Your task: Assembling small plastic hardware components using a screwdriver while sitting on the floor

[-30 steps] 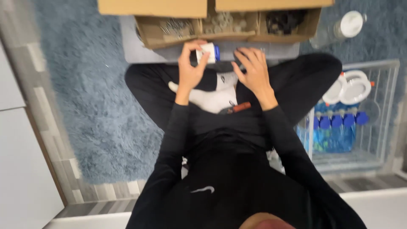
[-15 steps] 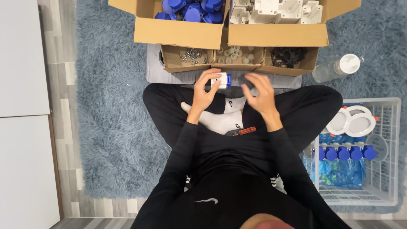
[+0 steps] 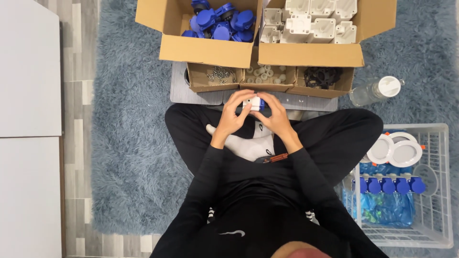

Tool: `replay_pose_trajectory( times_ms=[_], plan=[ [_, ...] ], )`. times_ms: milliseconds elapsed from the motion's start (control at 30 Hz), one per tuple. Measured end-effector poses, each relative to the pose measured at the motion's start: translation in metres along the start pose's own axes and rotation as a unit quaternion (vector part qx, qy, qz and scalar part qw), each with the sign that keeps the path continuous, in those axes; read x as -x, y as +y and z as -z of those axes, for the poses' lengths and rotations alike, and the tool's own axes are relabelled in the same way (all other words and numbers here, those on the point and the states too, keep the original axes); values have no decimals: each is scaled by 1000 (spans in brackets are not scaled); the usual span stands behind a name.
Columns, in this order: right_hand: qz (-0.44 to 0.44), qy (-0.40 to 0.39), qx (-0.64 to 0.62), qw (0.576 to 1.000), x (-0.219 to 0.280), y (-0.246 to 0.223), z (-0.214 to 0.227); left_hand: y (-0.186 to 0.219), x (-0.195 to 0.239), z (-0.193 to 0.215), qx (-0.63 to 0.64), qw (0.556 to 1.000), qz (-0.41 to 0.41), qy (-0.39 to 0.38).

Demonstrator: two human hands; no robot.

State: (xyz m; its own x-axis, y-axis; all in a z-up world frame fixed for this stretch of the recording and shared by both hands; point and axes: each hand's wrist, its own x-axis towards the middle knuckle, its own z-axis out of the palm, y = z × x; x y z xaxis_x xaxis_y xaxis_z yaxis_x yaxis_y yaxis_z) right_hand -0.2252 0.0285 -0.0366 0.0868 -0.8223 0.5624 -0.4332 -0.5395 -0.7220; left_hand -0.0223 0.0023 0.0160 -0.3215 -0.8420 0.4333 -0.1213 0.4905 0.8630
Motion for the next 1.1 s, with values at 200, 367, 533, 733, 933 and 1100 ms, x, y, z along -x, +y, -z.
replay_pose_trajectory(
  times_ms=[200,367,533,733,933,1100],
  plan=[
    [-9,2,2,1000,-1,-6,2,4,-8,3,-13,999,4,46],
    [-11,3,5,1000,1,-2,1,3,-13,-8,-20,996,24,78],
    [-11,10,-2,1000,1,-1,-1,19,-13,-1,-35,998,-19,46],
    [-11,20,-3,1000,-1,-6,0,15,-10,10,-50,997,-49,25],
    [-12,16,0,1000,-1,-8,2,8,-16,7,-75,993,-72,53],
    [-12,16,19,1000,3,1,-1,27,-38,-7,-89,987,-119,62]
  ],
)
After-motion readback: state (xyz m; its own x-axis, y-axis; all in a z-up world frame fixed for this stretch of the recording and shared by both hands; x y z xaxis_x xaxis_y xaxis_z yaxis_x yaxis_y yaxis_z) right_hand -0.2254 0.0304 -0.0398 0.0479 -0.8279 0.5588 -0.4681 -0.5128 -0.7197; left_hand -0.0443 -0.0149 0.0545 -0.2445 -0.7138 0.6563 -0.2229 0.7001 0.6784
